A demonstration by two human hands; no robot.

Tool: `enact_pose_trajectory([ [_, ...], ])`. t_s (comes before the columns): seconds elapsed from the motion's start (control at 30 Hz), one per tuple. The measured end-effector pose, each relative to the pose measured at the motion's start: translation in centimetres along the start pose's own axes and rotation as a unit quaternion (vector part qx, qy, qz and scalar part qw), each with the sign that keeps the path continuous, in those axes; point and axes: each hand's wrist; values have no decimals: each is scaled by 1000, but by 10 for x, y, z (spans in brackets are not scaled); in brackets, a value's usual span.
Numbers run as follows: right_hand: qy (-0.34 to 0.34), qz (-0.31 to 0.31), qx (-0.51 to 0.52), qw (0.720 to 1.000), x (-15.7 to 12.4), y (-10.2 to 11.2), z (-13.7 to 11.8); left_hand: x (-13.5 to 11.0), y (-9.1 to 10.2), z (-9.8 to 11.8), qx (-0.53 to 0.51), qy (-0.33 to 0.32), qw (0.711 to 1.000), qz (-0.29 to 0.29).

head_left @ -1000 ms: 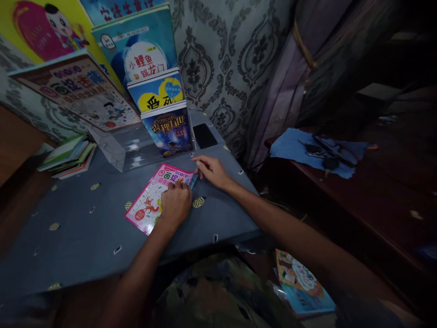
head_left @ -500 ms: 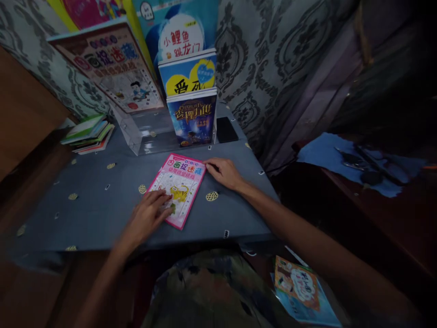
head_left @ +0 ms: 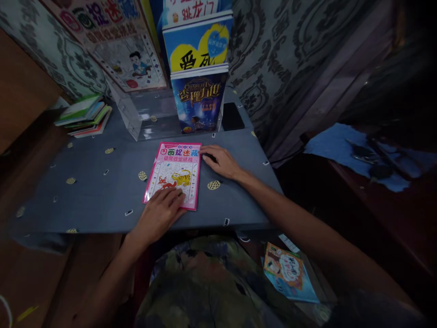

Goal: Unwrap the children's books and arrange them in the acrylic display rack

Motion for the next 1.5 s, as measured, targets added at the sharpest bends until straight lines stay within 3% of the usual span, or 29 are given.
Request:
enact_pose_trajectory([
  [0.4,4,-12,18,1000,-13,6,-28,6,14,-3,-70,11,997,-27],
  [0.67,49,-30,-21,998,-18,-3,-35,3,13,2,-52,23,998,-36],
  [0.8,51,-72,-68,994,-30,-8,-55,1,11,6,-46,24,998,-21],
  [0.93,51,-164,-98,980,-40,-6,-75,1,11,3,-78,28,997,-2],
  [1.07,31,-204,-115,972,-38,3,-84,11,9,-21,-129,52,990,15],
  [1.17,24,-216,-121,969,-31,5,-83,27,4,-50,-104,111,988,41],
  [1.33,-20,-214,-146,966,-7,-1,-64,64,-6,-97,-67,180,981,17],
  [1.5,-73,-201,-175,961,16,-6,-44,90,-8,-116,-42,211,977,-2],
])
Point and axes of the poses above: each hand's wrist, its own x-axis towards the middle knuckle, its own y-axis out of the back of the hand, z = x × y, and after that the axes turned 12 degrees about -x, right-handed
